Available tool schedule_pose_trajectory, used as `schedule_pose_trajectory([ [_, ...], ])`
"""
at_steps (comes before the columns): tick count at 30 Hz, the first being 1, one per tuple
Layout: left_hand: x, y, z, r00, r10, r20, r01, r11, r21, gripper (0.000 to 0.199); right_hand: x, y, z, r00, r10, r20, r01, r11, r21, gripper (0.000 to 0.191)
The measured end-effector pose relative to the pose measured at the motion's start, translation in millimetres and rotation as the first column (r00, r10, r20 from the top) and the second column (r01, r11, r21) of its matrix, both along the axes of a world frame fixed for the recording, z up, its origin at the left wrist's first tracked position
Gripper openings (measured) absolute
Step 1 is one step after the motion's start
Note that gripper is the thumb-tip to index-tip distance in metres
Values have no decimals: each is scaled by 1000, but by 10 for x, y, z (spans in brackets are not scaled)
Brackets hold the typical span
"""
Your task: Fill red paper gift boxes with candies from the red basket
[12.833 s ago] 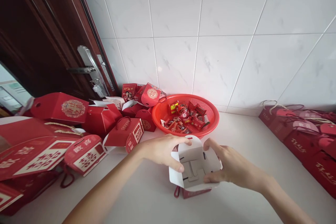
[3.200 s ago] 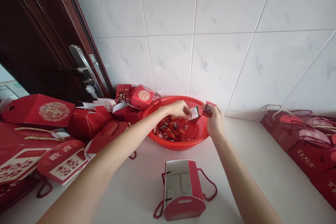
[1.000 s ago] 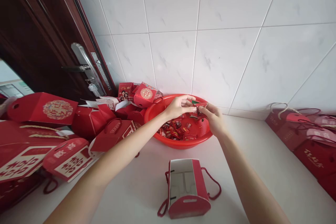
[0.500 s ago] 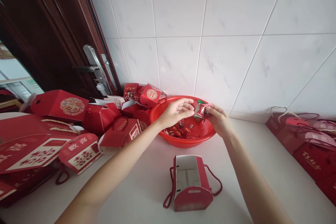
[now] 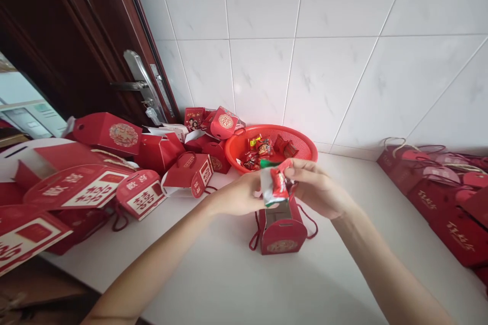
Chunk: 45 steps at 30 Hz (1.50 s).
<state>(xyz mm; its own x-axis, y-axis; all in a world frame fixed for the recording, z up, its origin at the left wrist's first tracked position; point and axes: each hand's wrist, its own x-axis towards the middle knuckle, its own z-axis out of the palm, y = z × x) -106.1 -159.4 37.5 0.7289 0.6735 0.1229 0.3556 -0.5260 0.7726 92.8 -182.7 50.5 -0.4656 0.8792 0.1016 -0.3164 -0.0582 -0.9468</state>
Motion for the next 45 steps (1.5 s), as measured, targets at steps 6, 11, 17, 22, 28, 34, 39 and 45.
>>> schedule_pose_trajectory([
  [6, -67, -63, 72, 991, -26, -128, 21, 999, -41, 4, -10, -81, -98, 996, 20, 89, -17, 999, -39, 20],
  [11, -105, -88, 101, 953, 26, -302, -75, 986, -150, 21, 45, -154, -35, 926, -68, 370, 39, 996, 86, 19],
  [17, -99, -77, 29, 942, 86, -323, -104, 994, -39, 61, 79, -240, -54, 708, -382, 593, 161, 906, 391, 15],
  [22, -127, -48, -3, 958, 85, -273, -103, 993, -55, 99, 80, -245, -127, 598, -368, 712, 35, 900, 436, 19],
  [28, -113, -72, 34, 922, 46, -384, -80, 994, -74, 105, 73, -222, -31, 513, -210, 832, -64, 958, 281, 17],
  [34, -113, -67, 32, 901, 60, -430, -85, 996, -39, 100, 53, -200, -52, 467, -193, 863, -91, 960, 264, 16],
  [39, -114, -64, 28, 907, 66, -415, -79, 997, -14, 96, 39, -161, -92, 494, -152, 856, -129, 961, 245, 14],
  [45, -120, -41, -5, 909, 64, -411, -72, 997, -5, 97, 159, -123, -62, 451, -100, 887, -133, 975, 177, 11],
])
